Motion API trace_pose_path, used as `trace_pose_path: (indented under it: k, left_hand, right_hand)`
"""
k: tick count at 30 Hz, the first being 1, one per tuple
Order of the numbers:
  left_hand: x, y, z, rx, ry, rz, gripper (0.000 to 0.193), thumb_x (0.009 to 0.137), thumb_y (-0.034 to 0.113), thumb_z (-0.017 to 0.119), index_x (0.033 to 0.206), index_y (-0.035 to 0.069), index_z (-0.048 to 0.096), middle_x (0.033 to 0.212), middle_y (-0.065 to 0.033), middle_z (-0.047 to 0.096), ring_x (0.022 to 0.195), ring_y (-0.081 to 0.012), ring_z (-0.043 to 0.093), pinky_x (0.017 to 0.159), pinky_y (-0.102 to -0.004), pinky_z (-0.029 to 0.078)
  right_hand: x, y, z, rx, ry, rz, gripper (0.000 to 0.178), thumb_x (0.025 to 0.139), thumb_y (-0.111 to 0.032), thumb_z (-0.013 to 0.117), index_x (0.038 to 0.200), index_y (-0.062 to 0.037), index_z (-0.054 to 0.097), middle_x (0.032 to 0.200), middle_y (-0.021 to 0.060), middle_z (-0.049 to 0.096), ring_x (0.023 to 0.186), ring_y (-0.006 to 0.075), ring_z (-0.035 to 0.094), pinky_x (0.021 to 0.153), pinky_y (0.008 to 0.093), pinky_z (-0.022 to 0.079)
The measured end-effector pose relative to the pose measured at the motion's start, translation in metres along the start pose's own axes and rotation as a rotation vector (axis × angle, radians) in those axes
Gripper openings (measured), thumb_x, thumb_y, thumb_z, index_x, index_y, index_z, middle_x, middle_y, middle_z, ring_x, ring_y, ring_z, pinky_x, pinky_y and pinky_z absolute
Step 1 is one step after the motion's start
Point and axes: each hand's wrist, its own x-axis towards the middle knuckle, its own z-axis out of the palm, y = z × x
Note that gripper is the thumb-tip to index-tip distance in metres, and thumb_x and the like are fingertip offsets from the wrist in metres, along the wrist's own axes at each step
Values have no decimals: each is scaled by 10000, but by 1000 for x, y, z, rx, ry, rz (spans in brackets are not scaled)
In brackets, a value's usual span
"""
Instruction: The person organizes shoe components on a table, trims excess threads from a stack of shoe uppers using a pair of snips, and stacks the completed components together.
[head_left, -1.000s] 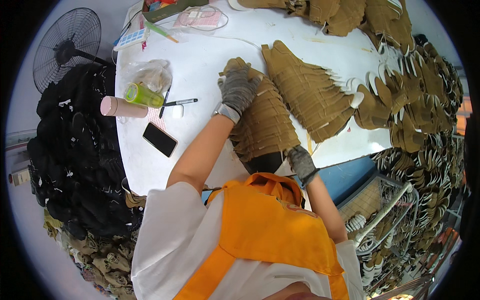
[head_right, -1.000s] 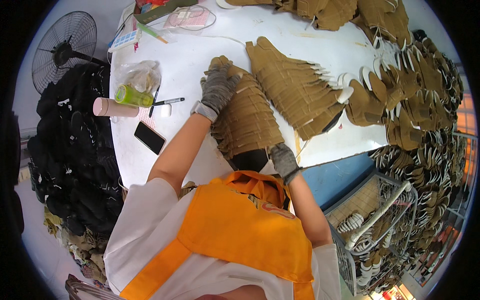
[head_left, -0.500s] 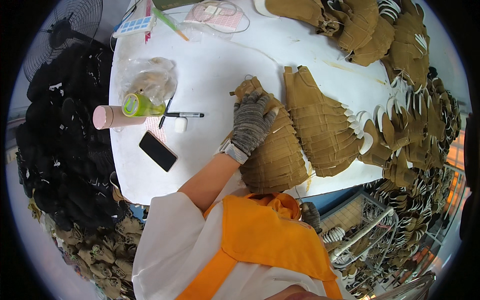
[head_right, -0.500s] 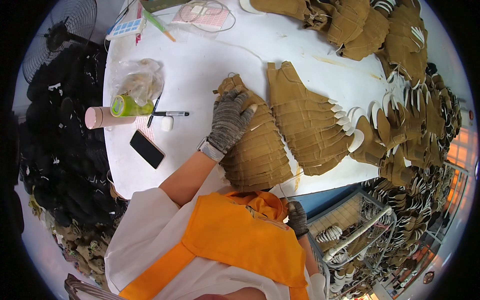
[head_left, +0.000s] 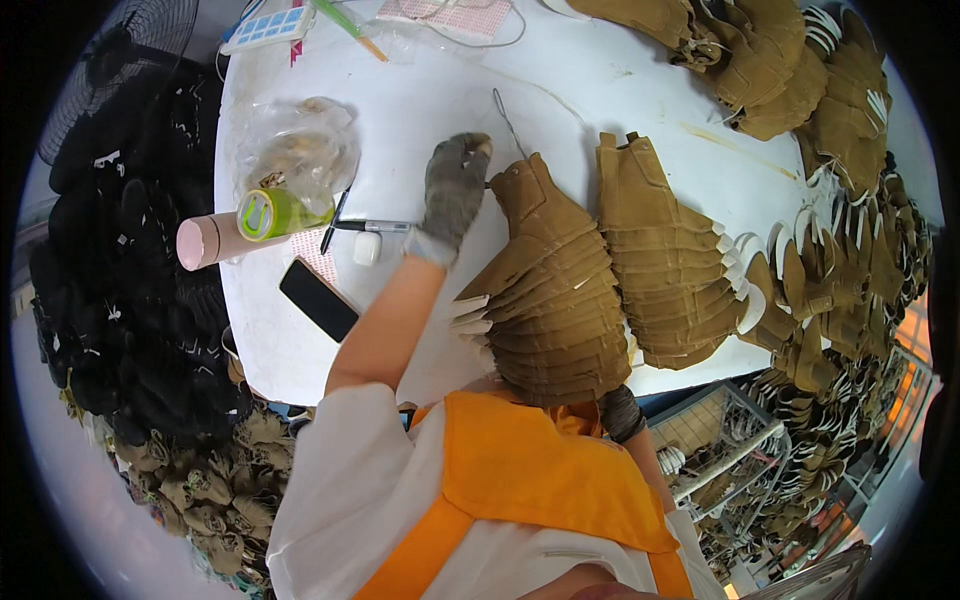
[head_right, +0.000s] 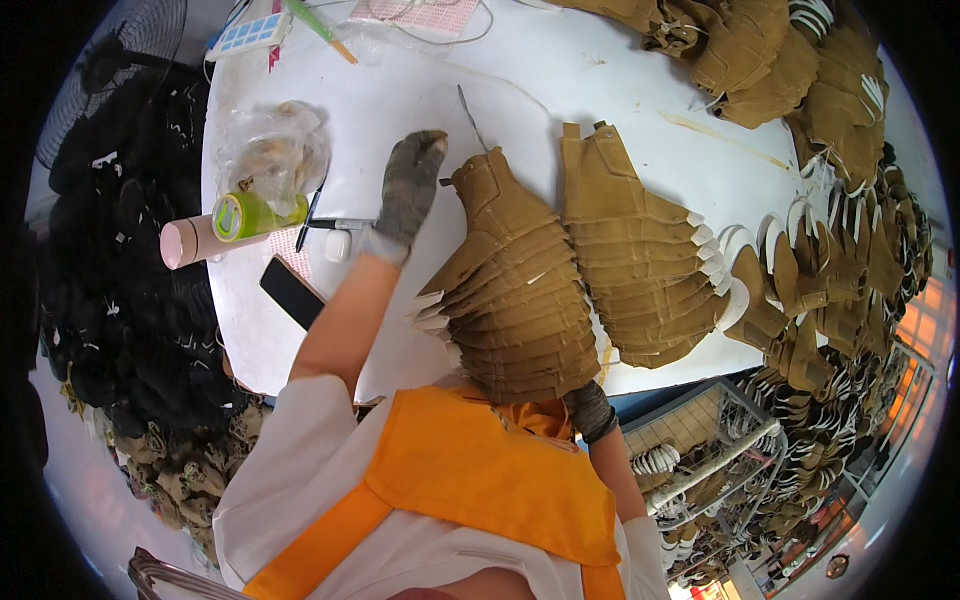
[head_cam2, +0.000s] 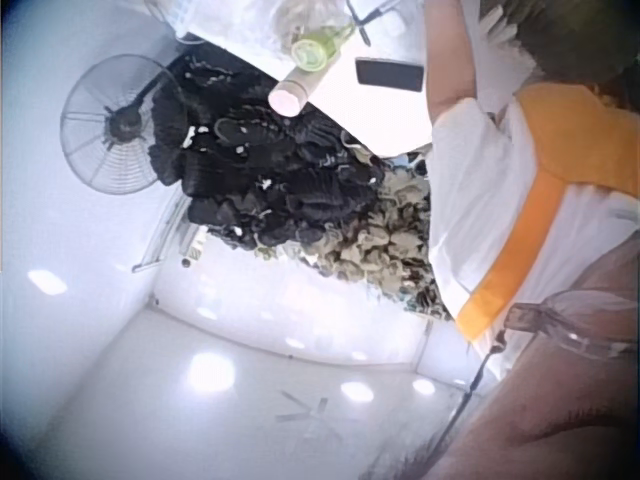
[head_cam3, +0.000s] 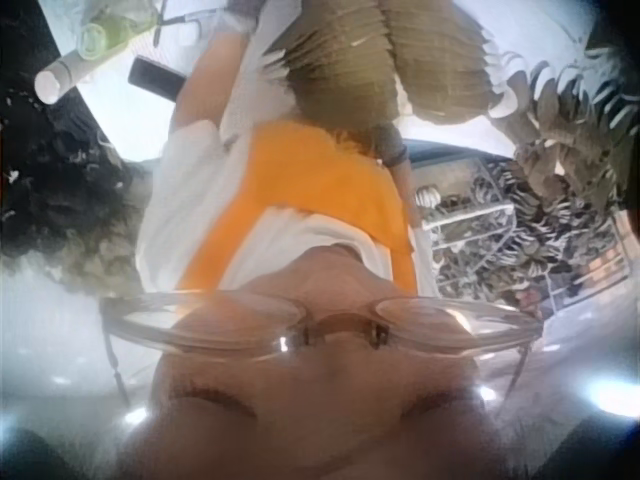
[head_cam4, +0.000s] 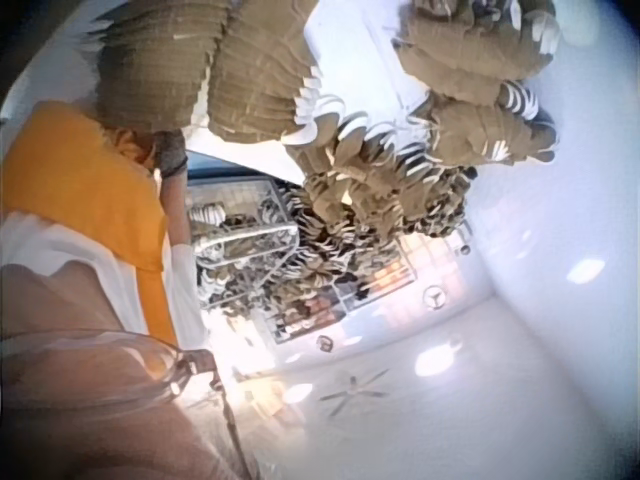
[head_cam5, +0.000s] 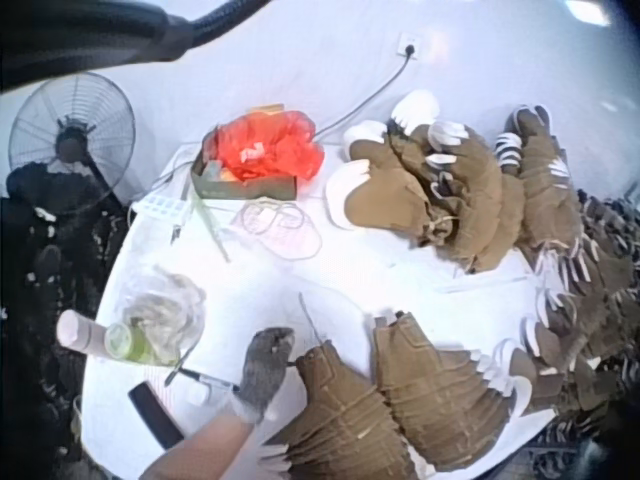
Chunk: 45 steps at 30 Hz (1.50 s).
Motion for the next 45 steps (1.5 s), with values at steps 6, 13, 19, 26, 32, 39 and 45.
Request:
trace_pose_path:
  k: [6, 13, 19, 26, 32, 39, 45]
  left_hand:
    - [63, -16, 24, 259, -554, -234, 300, 857, 226, 672, 1087, 37, 630, 972, -71, 664, 850, -148, 593, 776, -290, 492]
    - [68, -31, 18, 306, -562, -184, 214, 869, 189, 641, 1021, 40, 658, 867, -90, 672, 786, -163, 613, 741, -301, 504]
    - [56, -25, 17, 653, -329, 194, 327, 854, 292, 622, 1117, 97, 631, 1069, -131, 625, 962, -284, 603, 849, -383, 477]
    - [82, -1, 31, 1039, -467, 663, 328, 791, 402, 643, 1018, 167, 677, 1103, -95, 610, 976, -295, 591, 844, -422, 471]
    - [117, -3, 34, 759, -790, 457, 217, 840, 293, 586, 940, 130, 689, 1023, -87, 656, 970, -288, 599, 845, -401, 467]
    - [124, -15, 29, 267, -386, 248, 260, 904, 283, 575, 998, 51, 645, 990, -89, 640, 897, -206, 583, 825, -330, 467]
    - [81, -5, -3, 625, -552, -32, 396, 831, 294, 658, 1114, 24, 592, 1097, -159, 640, 1036, -292, 595, 900, -373, 460]
  right_hand:
    - [-11, 5, 4, 17, 111, -9, 206, 966, -220, 489, 956, -45, 597, 806, 58, 611, 733, 200, 574, 670, 306, 467]
    - [-18, 13, 10, 47, 198, -21, 209, 967, -222, 487, 952, -44, 596, 807, 68, 613, 728, 214, 577, 664, 311, 467]
    - [-16, 13, 14, 51, 223, -32, 212, 967, -224, 484, 949, -44, 595, 808, 76, 615, 725, 225, 579, 659, 315, 467]
    - [-14, 13, 13, 41, 238, -37, 215, 967, -226, 481, 944, -44, 594, 809, 86, 617, 720, 239, 583, 654, 320, 467]
    - [-13, 4, 14, 13, 253, -36, 218, 968, -228, 479, 941, -44, 593, 809, 95, 619, 716, 251, 585, 649, 324, 467]
    - [-4, 7, 16, 0, 250, -51, 221, 968, -230, 476, 937, -44, 592, 810, 105, 622, 712, 264, 588, 643, 329, 467]
    - [4, -5, 18, -33, 265, -63, 224, 968, -232, 474, 933, -43, 591, 811, 113, 624, 708, 276, 591, 638, 334, 467]
